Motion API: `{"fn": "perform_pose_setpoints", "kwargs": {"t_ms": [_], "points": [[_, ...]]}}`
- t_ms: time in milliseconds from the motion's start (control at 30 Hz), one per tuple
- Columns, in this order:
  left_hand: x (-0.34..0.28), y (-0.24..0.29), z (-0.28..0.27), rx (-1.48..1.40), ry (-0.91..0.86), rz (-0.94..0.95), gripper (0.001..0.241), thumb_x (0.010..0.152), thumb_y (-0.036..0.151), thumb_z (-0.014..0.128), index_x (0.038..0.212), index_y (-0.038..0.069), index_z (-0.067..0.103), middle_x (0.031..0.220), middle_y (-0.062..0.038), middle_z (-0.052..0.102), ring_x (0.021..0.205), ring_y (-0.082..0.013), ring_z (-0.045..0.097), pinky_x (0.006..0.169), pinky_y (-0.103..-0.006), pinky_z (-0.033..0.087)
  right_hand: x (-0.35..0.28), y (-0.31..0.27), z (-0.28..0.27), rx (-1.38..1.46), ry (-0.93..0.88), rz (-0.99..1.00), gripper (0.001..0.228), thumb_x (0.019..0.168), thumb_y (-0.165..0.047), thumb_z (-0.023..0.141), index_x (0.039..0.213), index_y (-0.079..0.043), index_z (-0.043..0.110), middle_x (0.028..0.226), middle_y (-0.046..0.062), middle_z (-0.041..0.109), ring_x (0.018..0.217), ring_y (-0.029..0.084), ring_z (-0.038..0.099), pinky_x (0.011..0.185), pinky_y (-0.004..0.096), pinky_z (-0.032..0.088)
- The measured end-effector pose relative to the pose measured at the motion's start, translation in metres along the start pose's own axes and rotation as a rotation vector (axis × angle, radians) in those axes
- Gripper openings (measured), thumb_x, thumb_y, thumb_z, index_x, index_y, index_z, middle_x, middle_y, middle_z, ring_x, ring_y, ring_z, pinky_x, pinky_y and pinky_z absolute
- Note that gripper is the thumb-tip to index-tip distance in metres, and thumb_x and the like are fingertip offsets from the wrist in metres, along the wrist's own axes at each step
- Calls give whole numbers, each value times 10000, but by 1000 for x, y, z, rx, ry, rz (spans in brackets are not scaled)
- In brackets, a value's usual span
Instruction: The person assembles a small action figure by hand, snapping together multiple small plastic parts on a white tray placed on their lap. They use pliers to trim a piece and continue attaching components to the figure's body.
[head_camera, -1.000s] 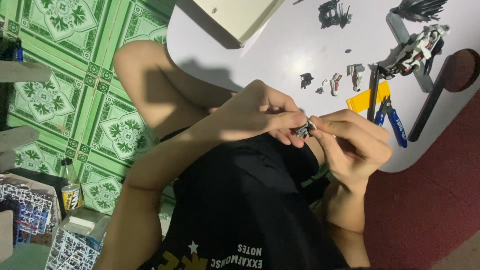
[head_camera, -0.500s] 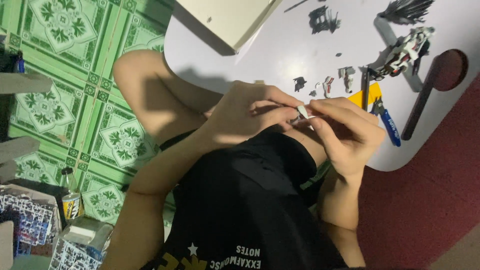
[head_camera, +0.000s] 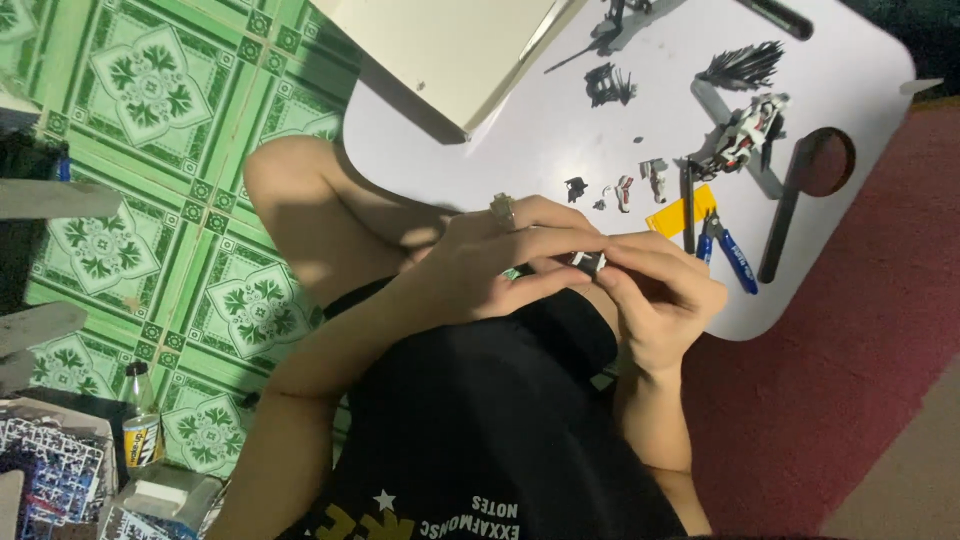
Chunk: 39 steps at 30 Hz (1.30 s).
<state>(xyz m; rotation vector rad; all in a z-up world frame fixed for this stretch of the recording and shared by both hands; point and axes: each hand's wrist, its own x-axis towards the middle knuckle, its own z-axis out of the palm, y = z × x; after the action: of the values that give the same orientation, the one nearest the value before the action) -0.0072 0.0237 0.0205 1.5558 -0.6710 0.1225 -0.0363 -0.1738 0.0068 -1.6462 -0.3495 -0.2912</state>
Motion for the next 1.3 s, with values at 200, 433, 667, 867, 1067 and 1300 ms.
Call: {"fn": "perform_pose_setpoints", "kwargs": {"t_ms": [200, 433, 667, 867, 1067, 1300], "points": [[15, 28, -14, 94, -64, 30, 277, 873, 68, 735, 1136, 74, 648, 1065, -91, 668, 848, -225, 710, 723, -345, 590, 11, -20, 8, 26, 26, -51, 137, 769, 75, 730, 878, 134, 673, 786, 238, 674, 657, 213, 619, 587, 324, 481], [13, 35, -20, 147, -84, 99, 241, 847, 79, 750, 1072, 53, 667, 994, -133, 685, 831, -286, 702, 731, -404, 578, 13, -30, 4, 0, -50, -118, 100, 765, 110, 714, 864, 115, 698, 791, 252, 679, 712, 274, 667, 608, 362, 512], [16, 42, -23, 263, -28, 136, 270, 815, 176, 796, 1058, 112, 696, 1005, -56, 703, 822, -204, 708, 780, -337, 562, 21, -38, 10, -4, -31, -176, 104, 781, 65, 741, 846, 127, 687, 763, 243, 665, 680, 258, 646, 617, 341, 507], [13, 46, -22, 172, -5, 79, 232, 838, 150, 769, 1054, 117, 691, 990, -41, 701, 832, -202, 711, 768, -335, 561, 16, -35, 16, 39, -27, -120, 100, 796, 69, 721, 883, 108, 691, 776, 232, 673, 696, 229, 641, 605, 340, 500], [12, 58, -22, 79, 43, -30, 392, 759, 120, 855, 1100, 65, 671, 941, -68, 704, 791, -186, 736, 755, -294, 579, 13, -44, 20, -1, 52, -194, 100, 798, 81, 719, 886, 102, 677, 793, 231, 654, 691, 245, 619, 613, 354, 495], [-4, 37, -7, 9, 57, -85, 272, 806, 109, 776, 1047, 50, 665, 760, 1, 743, 807, -149, 727, 743, -239, 566, 8, -49, 30, -148, 79, -393, 54, 772, 97, 723, 822, 104, 704, 783, 258, 662, 640, 314, 639, 589, 398, 531]]}}
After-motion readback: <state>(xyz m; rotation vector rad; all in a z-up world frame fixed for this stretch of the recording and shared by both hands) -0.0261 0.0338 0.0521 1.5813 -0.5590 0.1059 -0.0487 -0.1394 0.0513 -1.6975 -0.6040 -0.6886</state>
